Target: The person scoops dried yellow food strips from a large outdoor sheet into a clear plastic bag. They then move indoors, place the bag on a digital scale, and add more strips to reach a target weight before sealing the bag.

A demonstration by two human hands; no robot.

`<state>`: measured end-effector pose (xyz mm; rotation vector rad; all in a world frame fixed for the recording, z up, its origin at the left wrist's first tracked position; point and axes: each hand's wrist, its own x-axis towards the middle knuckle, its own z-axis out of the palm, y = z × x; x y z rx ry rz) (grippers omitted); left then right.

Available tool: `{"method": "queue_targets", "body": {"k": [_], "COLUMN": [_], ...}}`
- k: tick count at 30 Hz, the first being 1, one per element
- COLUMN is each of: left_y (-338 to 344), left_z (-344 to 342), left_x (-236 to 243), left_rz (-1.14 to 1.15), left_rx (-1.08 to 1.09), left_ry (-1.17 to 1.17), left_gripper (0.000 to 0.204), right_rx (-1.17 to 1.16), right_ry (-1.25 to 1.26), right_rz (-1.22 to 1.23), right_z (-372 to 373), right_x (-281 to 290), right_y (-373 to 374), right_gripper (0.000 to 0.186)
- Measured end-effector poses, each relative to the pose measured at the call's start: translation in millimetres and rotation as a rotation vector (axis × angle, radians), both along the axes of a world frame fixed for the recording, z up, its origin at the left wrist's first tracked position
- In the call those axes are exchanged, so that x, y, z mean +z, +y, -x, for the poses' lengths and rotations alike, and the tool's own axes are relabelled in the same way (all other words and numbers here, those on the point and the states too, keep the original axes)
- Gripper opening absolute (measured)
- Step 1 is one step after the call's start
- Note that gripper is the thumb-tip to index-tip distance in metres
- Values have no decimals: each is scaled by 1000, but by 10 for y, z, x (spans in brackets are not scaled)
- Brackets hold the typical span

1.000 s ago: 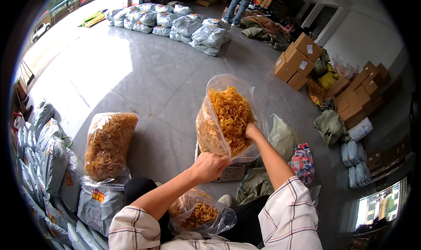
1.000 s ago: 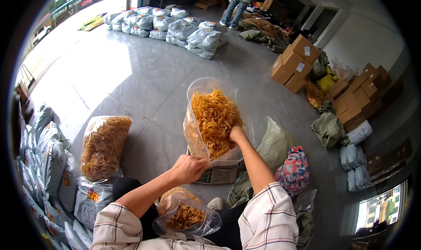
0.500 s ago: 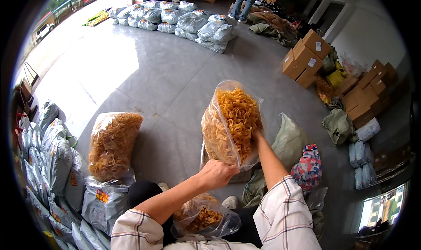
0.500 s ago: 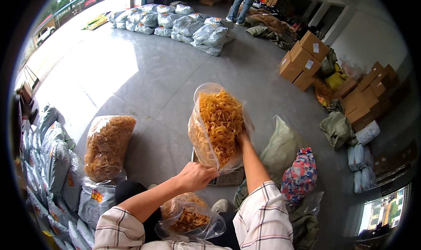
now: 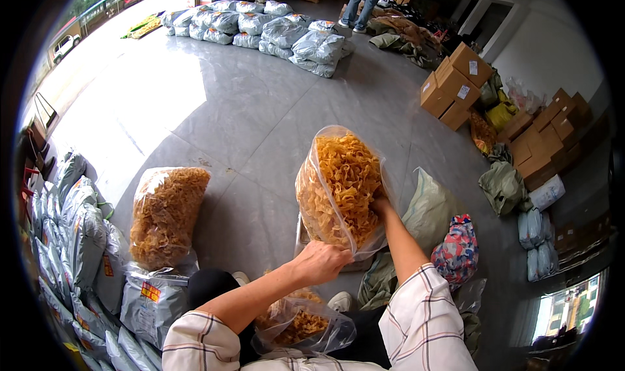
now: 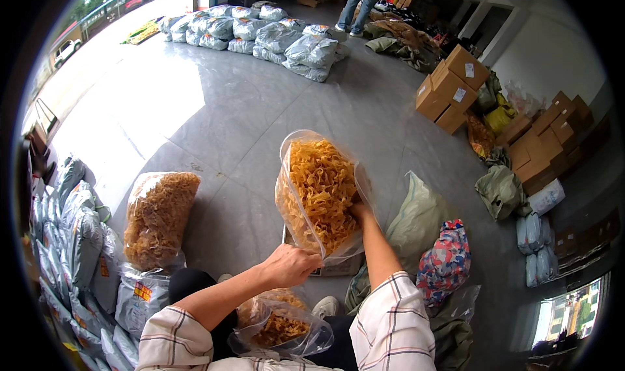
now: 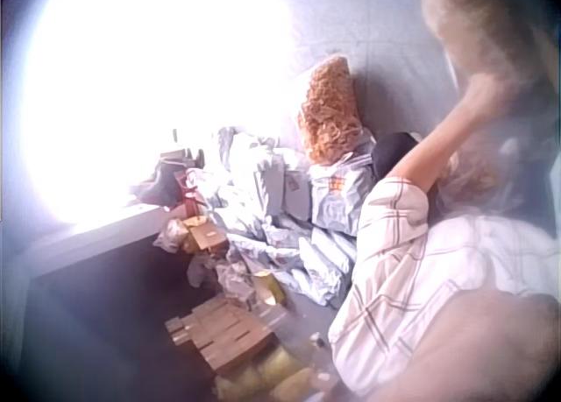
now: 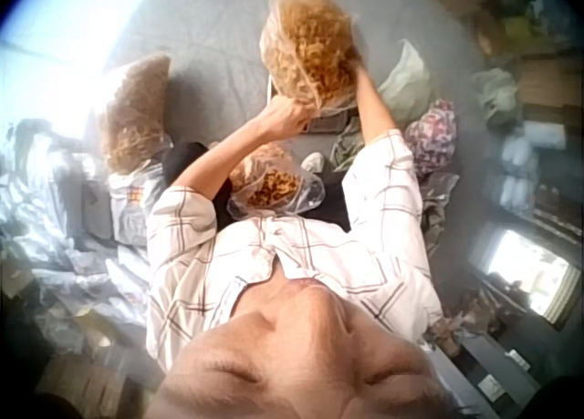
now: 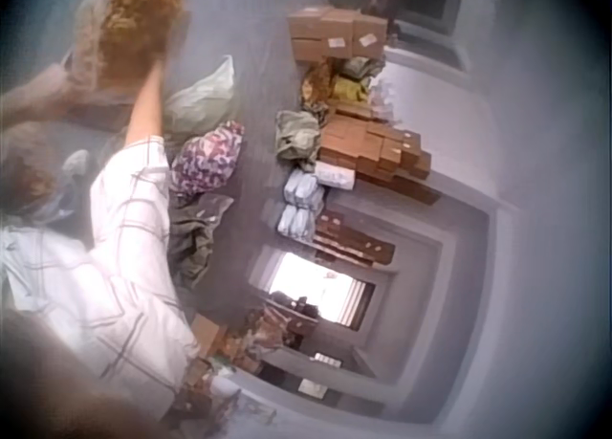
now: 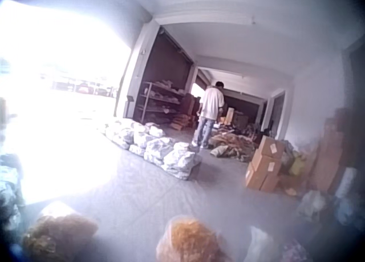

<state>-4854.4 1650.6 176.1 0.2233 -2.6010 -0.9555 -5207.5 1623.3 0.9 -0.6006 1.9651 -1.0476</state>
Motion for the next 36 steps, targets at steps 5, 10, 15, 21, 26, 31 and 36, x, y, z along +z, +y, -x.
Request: {"method": "queue_targets", "body": {"k": [5,10,15,21,26,31,36], "left_y": [-57,-26,-17,-51,-105,-156,-125], "left_z": [-176,-69,-28,-60,-92,-213,-172], "left_x": [-71,-117,-59,-56,-10,67,135], "left_rz": [3,18,36,27,60,42,15], "left_rx": [54,7,6,62,122,229,231], "left_ry": [-52,-12,-93,7,17,146,284], "left_gripper": [8,8,8,7,6,4,10], "right_rx": [-82,-81,-125,-69,-54,-66,105], "right_ry": [-224,-240,-38,-57,-184,39,280], "right_rz": [-210,-40,103,-136,52,165,268], "right_z": [-733,-639,-396,-468,-372,-950,-1157], "right_x": [660,646,379,765,770,1459,1972], "right_y": [-151,67,157,27,-114,-205,-280], "right_gripper": [46,48,48,41,39,41,39]}}
